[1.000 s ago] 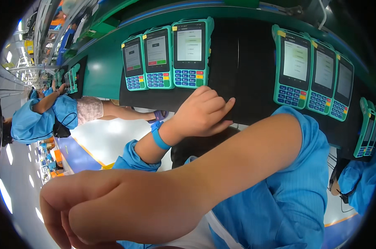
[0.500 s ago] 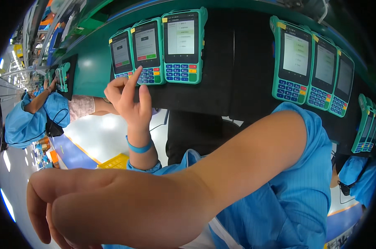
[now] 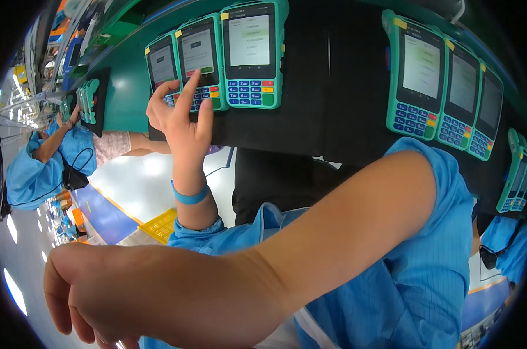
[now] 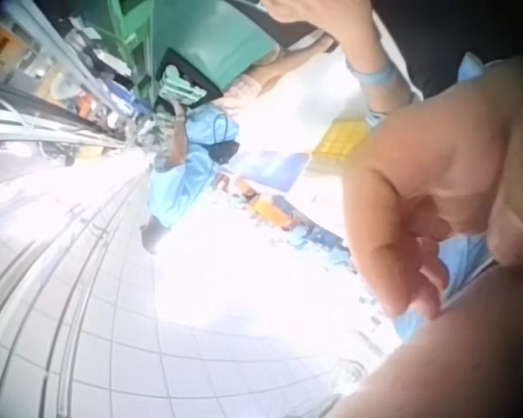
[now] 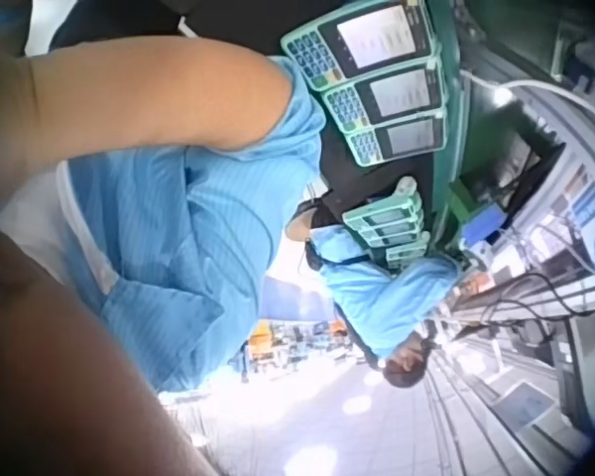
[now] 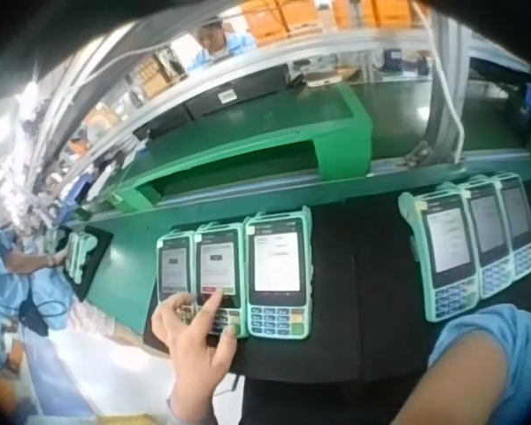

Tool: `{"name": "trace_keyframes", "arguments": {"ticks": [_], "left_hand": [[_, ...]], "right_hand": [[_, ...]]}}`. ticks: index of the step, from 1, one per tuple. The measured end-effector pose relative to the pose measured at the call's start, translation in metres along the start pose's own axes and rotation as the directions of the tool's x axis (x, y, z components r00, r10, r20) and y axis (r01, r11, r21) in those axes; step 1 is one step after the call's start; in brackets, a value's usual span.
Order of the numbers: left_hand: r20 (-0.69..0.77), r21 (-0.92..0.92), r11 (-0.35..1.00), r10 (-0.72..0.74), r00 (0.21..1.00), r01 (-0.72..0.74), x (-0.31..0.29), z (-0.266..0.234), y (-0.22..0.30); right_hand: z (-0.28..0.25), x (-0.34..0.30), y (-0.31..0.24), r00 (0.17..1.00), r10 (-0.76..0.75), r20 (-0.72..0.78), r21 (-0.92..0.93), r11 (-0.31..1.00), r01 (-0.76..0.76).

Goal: Testing and configuring multiple handheld electronic terminals on a factory assembly line.

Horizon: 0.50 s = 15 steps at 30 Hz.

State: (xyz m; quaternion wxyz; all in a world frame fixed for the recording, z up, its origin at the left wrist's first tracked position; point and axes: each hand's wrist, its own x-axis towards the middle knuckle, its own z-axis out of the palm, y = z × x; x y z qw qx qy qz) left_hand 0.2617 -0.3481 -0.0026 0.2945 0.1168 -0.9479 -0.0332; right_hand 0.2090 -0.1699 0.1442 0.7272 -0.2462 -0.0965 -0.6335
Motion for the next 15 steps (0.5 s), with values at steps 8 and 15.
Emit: {"name": "trace_keyframes", "arguments": {"ticks": [8, 15], "left_hand": [[-0.108, 0.062, 0.988, -0.137, 0.985, 0.144, -0.005, -0.001, -0.031], [-0.134, 0.077, 0.987, -0.128, 0.983, 0.140, -0.004, 0.001, -0.038]], "right_hand": [[-0.004, -0.003, -0.001, 0.998, 0.022, 0.065, 0.124, 0.992, -0.030], [0.016, 0.003, 0.003, 0.980, 0.086, -0.179, 0.125, 0.990, -0.064]]}}
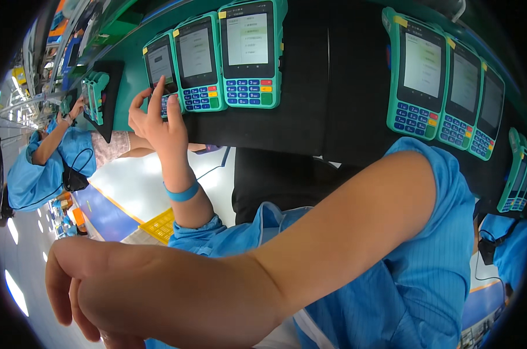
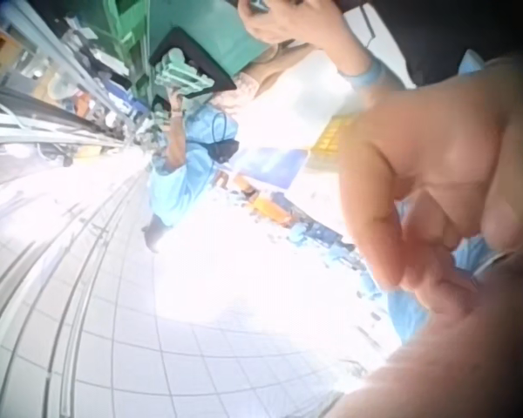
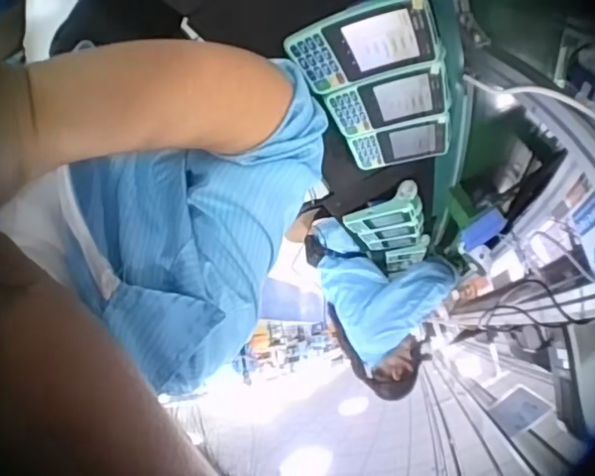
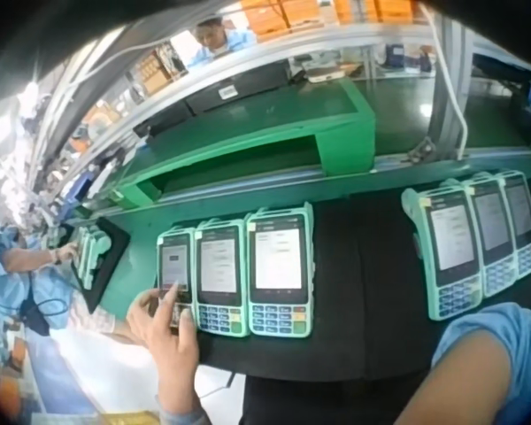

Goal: Testing and configuring multiple handheld electronic terminals on a factory assembly line.

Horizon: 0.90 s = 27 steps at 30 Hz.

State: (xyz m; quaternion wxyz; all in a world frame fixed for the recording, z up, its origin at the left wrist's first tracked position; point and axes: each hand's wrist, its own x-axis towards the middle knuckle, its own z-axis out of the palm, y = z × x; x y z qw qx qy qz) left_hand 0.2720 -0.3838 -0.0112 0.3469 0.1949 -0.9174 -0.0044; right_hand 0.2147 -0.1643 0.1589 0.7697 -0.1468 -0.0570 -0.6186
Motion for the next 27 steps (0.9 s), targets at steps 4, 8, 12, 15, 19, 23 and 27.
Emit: {"name": "trace_keyframes", "arguments": {"ticks": [4, 8, 12, 15, 19, 23, 27], "left_hand": [[-0.007, -0.025, 0.999, -0.021, 1.000, 0.021, 0.004, 0.000, 0.000], [-0.008, -0.121, 0.992, 0.031, 0.999, -0.032, 0.012, -0.007, 0.009], [0.059, -0.139, 0.977, 0.172, 0.983, -0.162, 0.019, -0.010, 0.034], [0.018, -0.122, 0.977, 0.178, 0.984, -0.174, 0.028, -0.005, 0.048], [-0.010, -0.113, 0.979, 0.172, 0.985, -0.172, 0.037, 0.004, 0.055], [0.004, -0.060, 0.982, 0.180, 0.984, -0.180, 0.041, 0.015, 0.055], [0.028, -0.057, 0.988, 0.142, 0.989, -0.141, 0.041, 0.018, 0.048]], "right_hand": [[-0.028, 0.015, -0.009, 0.901, -0.029, 0.433, 0.266, 0.959, -0.096], [-0.037, 0.027, 0.022, 0.891, -0.273, 0.363, 0.179, 0.959, 0.220], [-0.021, 0.015, 0.009, 0.936, -0.338, 0.094, -0.132, 0.928, 0.348], [-0.031, 0.039, 0.040, 0.470, -0.799, 0.375, -0.110, 0.466, 0.878], [-0.019, -0.007, 0.013, 0.950, -0.227, 0.213, -0.126, 0.958, 0.257], [-0.022, 0.010, 0.028, 0.756, -0.568, 0.325, -0.251, 0.719, 0.648], [-0.017, 0.013, 0.037, 0.891, -0.356, 0.283, 0.059, 0.933, 0.354]]}}
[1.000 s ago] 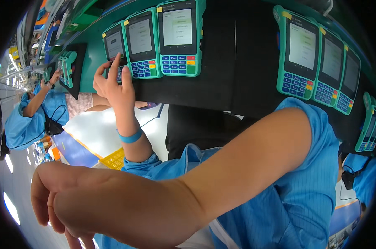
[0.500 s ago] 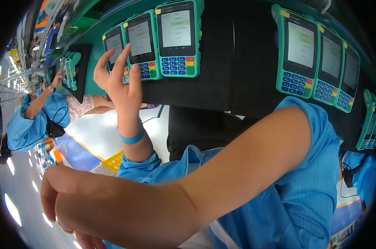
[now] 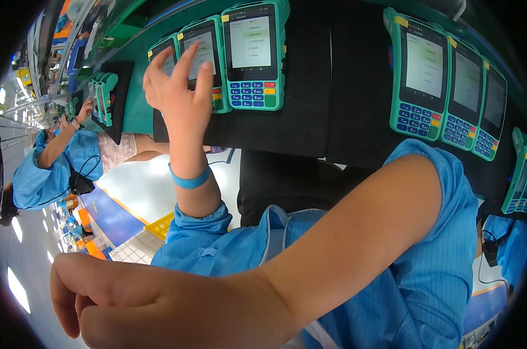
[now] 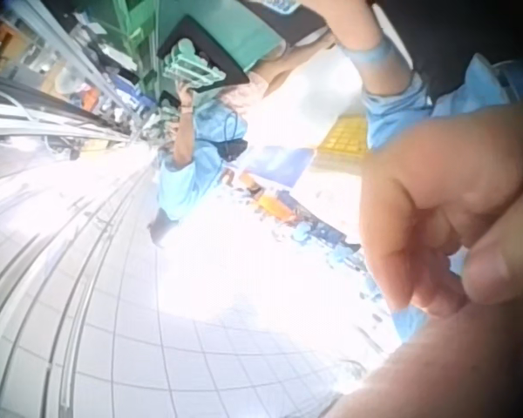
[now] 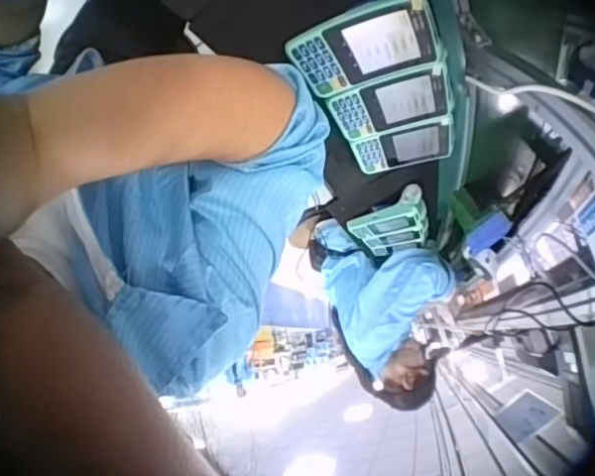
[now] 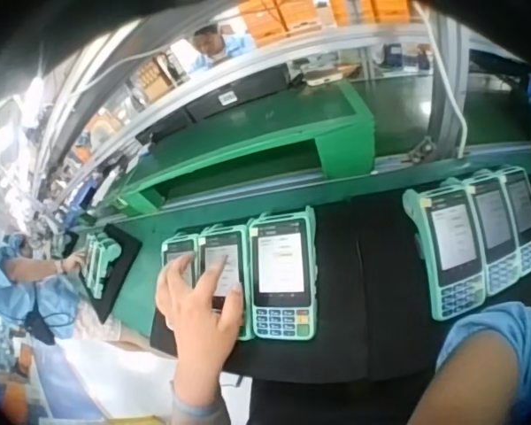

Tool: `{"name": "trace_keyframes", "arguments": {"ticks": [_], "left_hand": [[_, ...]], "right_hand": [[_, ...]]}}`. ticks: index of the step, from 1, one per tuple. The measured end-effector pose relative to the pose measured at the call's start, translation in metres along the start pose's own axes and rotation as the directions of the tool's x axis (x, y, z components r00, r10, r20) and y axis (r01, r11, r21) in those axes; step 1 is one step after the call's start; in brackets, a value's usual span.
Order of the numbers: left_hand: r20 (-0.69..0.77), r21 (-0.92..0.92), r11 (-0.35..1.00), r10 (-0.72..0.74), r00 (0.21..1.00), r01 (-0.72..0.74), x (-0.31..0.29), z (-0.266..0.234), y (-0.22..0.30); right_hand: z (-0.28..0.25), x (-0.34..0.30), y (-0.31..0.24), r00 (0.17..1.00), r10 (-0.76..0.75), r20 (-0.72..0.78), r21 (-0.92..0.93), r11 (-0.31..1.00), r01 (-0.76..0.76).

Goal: Testing and configuring multiple handheld electronic terminals on a factory assembly line.

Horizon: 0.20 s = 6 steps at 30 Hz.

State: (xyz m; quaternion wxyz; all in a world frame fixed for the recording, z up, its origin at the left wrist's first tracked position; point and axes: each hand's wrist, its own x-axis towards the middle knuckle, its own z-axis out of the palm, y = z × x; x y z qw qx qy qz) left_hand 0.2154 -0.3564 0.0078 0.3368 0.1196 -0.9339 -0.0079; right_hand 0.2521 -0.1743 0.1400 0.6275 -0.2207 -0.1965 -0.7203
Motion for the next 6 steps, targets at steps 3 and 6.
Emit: {"name": "trace_keyframes", "arguments": {"ticks": [3, 6], "left_hand": [[-0.037, 0.036, 0.996, -0.077, 0.996, 0.078, 0.001, -0.008, -0.016], [-0.065, 0.095, 0.984, -0.142, 0.988, 0.148, 0.002, -0.012, -0.028]], "right_hand": [[0.003, -0.005, -0.002, 0.995, 0.085, -0.042, -0.008, 0.996, -0.085], [-0.001, 0.004, 0.008, 0.995, -0.087, 0.058, 0.044, 0.995, 0.084]]}}
